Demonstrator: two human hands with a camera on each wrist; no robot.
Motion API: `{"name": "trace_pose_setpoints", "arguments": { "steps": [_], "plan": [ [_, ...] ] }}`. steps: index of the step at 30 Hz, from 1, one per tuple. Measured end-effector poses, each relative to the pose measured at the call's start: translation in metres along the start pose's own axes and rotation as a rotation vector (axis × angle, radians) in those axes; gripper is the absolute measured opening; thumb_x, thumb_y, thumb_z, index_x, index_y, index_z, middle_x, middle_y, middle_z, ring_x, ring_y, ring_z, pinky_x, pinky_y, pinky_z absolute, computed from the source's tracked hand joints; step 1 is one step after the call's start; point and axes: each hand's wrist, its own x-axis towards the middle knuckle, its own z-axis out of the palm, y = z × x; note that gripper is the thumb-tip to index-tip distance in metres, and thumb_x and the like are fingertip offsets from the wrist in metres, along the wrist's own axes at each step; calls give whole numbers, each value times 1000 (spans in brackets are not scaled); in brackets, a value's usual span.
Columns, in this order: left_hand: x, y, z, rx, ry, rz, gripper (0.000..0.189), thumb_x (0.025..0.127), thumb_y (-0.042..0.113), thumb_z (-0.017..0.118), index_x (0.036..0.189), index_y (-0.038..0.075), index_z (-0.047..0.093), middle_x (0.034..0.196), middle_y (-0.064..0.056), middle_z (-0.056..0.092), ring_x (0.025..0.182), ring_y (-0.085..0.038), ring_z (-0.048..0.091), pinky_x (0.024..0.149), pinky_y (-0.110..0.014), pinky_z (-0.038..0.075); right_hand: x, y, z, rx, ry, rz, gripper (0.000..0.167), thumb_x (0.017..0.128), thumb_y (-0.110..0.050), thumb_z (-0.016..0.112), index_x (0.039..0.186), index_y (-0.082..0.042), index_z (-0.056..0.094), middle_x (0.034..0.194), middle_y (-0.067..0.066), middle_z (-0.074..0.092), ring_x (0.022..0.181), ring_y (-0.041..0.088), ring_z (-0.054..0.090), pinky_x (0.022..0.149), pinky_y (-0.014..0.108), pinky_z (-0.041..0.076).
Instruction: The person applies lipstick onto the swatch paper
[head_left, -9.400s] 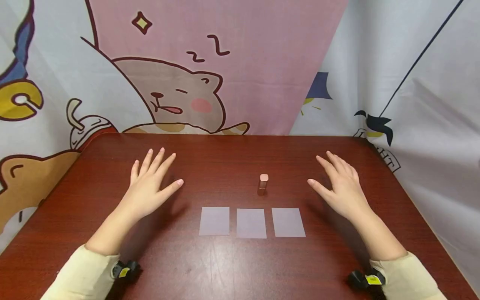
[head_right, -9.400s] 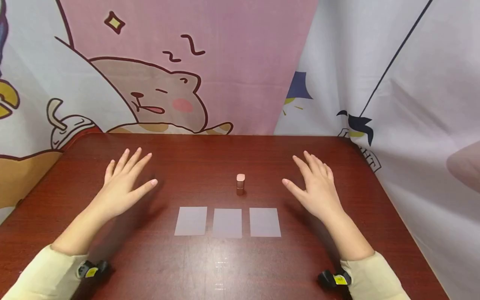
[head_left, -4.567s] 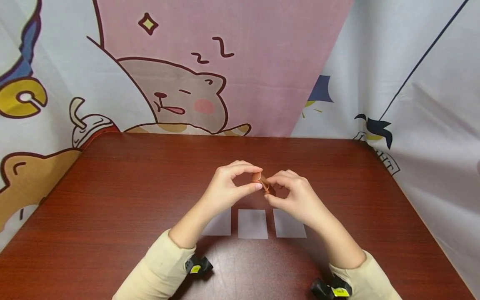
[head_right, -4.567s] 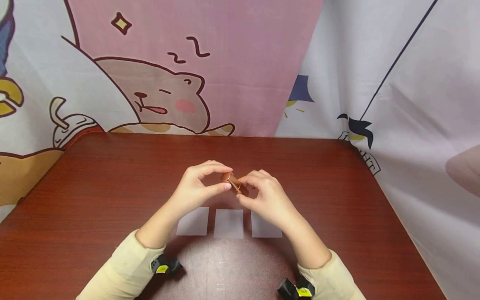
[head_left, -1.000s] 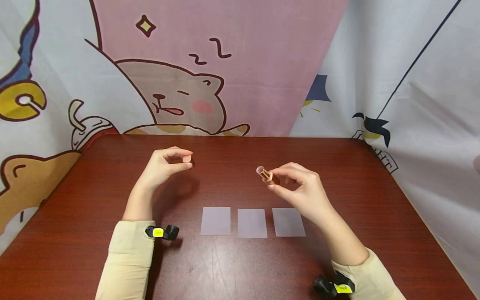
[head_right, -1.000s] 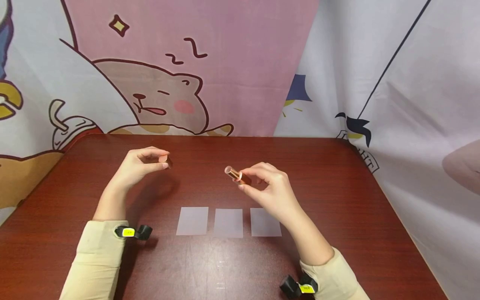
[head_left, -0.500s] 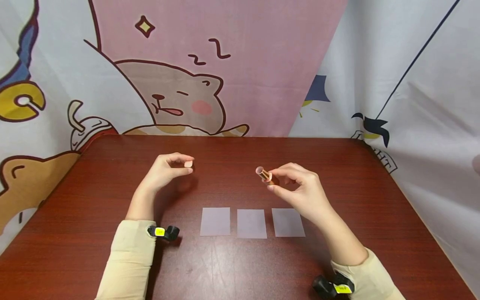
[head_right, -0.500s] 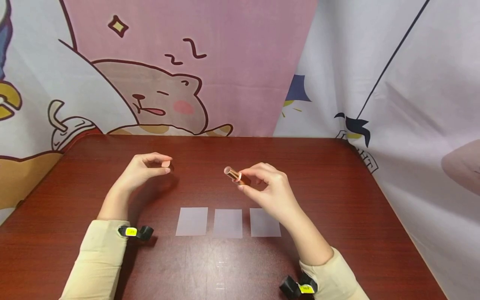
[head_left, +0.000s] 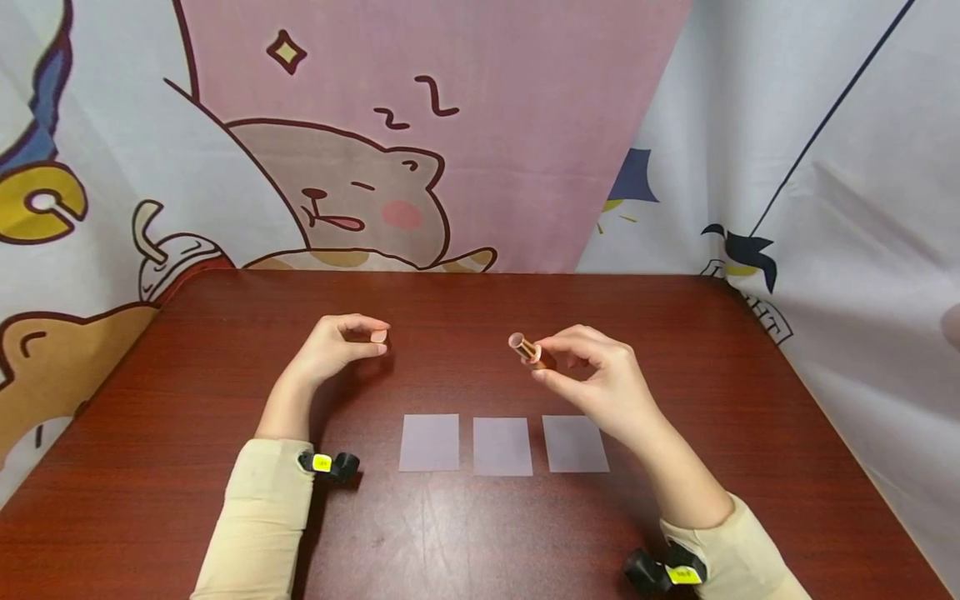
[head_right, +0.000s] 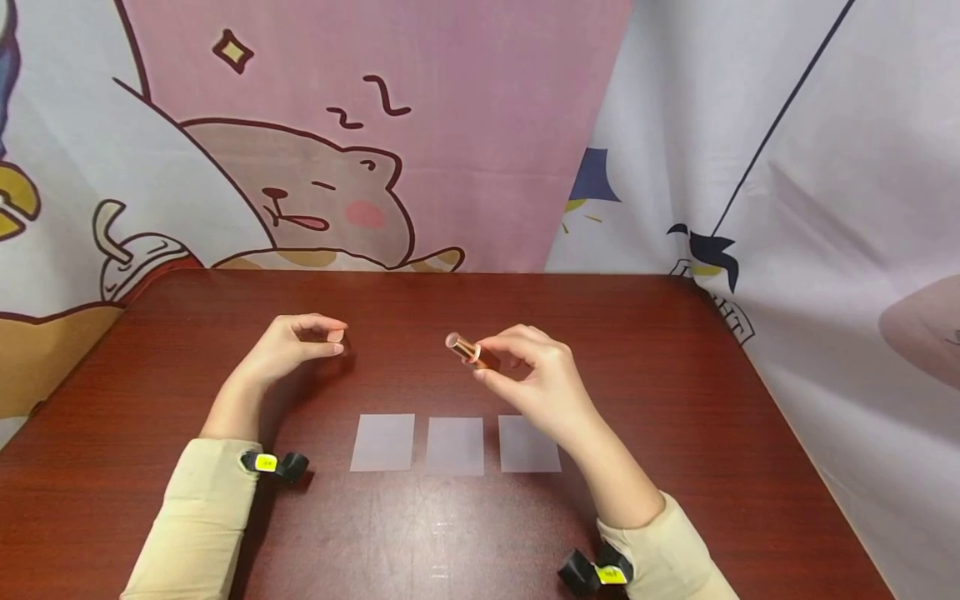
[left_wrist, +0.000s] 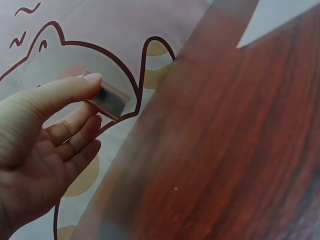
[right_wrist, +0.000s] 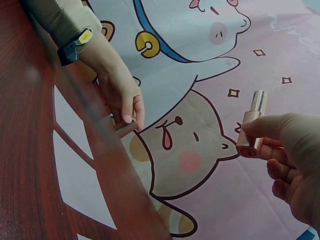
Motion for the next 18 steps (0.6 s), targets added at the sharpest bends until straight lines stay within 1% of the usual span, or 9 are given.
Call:
{"name": "trace_pose_setpoints", "arguments": {
  "steps": [3, 5, 7, 12, 18],
  "plan": [
    [1, -4, 1, 3, -1, -9, 37, 79, 1, 77, 113, -6, 66, 102, -17, 67, 99, -27, 57, 90, -36, 41, 0, 0, 1, -1, 4, 2, 26, 72, 1, 82, 94, -11, 75, 87, -7, 66, 72, 12, 55, 64, 18, 45],
    [1, -6, 2, 11, -4, -13, 36, 79, 1, 77, 113, -6, 67, 102, -17, 67, 100, -26, 56, 91, -39, 39, 0, -1, 1, -2, 7, 1, 27, 71, 1, 82, 94, -10, 75, 87, -5, 66, 72, 13, 55, 64, 18, 45],
    [2, -7, 3, 20, -7, -24, 36, 78, 1, 77, 112, -5, 67, 100, -15, 68, 99, -25, 56, 90, -37, 40, 0, -1, 1, -1, 11, -1, 28, 70, 2, 83, 94, -9, 75, 87, -4, 66, 72, 14, 55, 64, 19, 45],
    [2, -10, 5, 28, -17, -43, 35, 77, 2, 78, 110, -4, 68, 95, -12, 68, 89, -20, 58, 78, -26, 44, 0, -1, 1, 3, 15, -4, 30, 69, 3, 83, 94, -10, 75, 87, -5, 66, 72, 14, 54, 64, 18, 45],
    [3, -13, 6, 24, -24, -36, 34, 77, 1, 79, 108, -5, 69, 89, -11, 67, 85, -16, 59, 74, -22, 45, 0, -2, 1, 7, 14, -2, 30, 70, 3, 83, 94, -11, 75, 87, -6, 66, 72, 14, 54, 63, 19, 44]
  ]
}}
